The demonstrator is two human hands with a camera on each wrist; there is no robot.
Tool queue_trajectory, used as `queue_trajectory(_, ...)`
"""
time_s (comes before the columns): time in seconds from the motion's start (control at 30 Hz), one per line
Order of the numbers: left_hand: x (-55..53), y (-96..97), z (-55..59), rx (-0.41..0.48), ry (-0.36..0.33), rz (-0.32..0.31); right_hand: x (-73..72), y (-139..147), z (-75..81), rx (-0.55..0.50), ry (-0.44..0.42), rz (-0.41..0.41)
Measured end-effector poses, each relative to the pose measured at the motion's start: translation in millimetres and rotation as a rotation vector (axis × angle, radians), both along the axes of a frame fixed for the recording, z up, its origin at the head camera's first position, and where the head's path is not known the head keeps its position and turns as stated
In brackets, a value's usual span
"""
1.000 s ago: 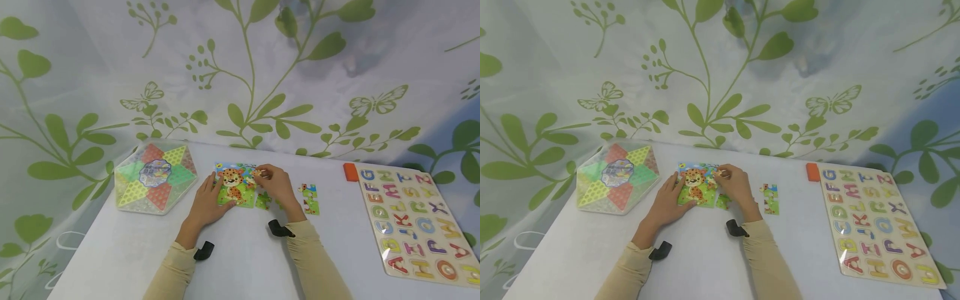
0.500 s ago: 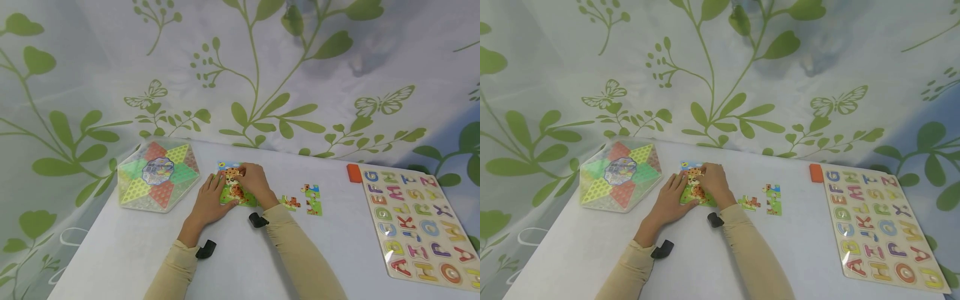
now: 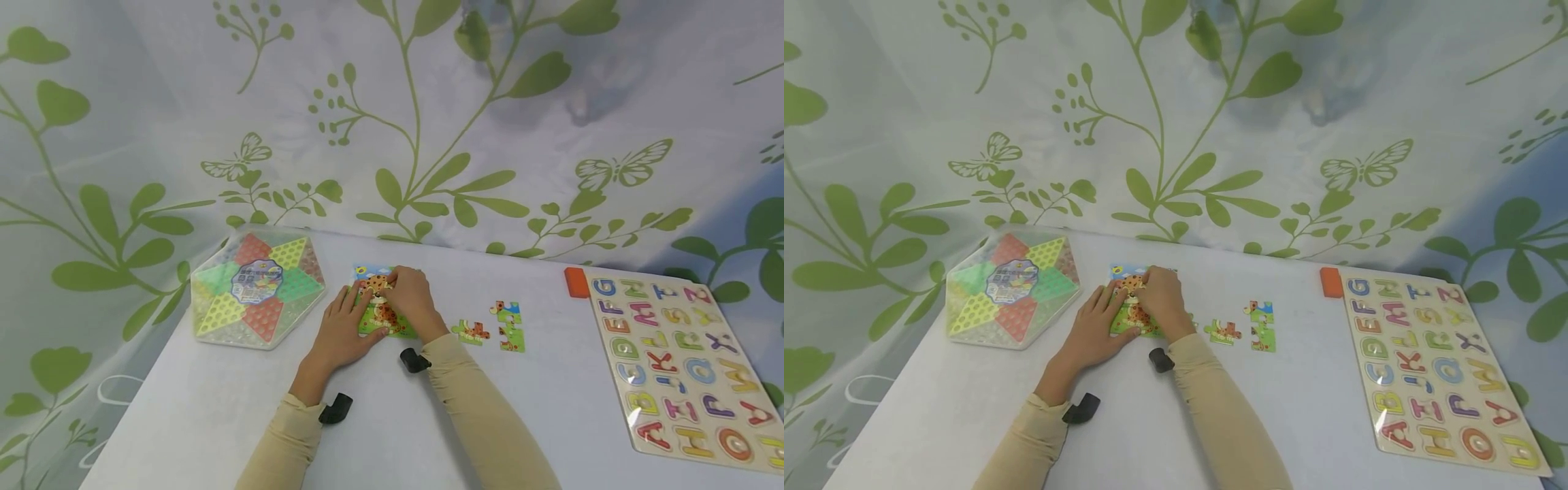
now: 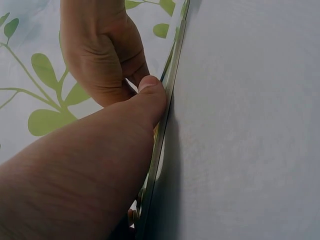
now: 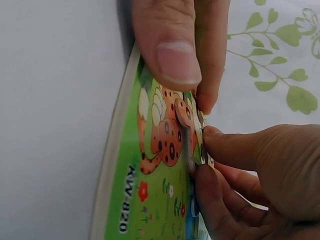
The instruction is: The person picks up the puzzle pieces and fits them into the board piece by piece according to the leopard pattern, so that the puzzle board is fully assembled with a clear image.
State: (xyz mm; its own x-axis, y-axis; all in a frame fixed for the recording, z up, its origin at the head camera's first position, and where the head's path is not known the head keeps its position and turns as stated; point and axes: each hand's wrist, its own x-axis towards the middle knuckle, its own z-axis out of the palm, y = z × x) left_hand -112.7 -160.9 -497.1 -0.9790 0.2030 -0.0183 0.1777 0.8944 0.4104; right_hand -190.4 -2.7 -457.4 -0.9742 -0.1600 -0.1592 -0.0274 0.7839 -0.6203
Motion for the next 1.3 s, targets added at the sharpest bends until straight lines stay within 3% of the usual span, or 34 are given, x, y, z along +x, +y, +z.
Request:
queue_trajectory(0.63, 2.9, -0.5, 1.8, 0.034, 0.069, -0.023, 2.8, -5, 0.2, 0.028, 0.003, -0.004)
queue_trajectory(0.93, 1.9, 1.1, 2.7, 0.022, 0.035, -0.015, 4.1, 4, -3.1, -0.001, 0.029, 0.015)
queue_trajectory(1.1, 1.1, 0.8, 0.0, 0.006, 0.011, -0.016, 5.9, 42, -3.5, -0.154, 0.054, -0.005)
queue_trajectory(1.3, -0.9, 0.1, -2.2, -0.017, 0.044, -0.003, 9.3, 134, -4.8, -0.186, 0.029, -0.031)
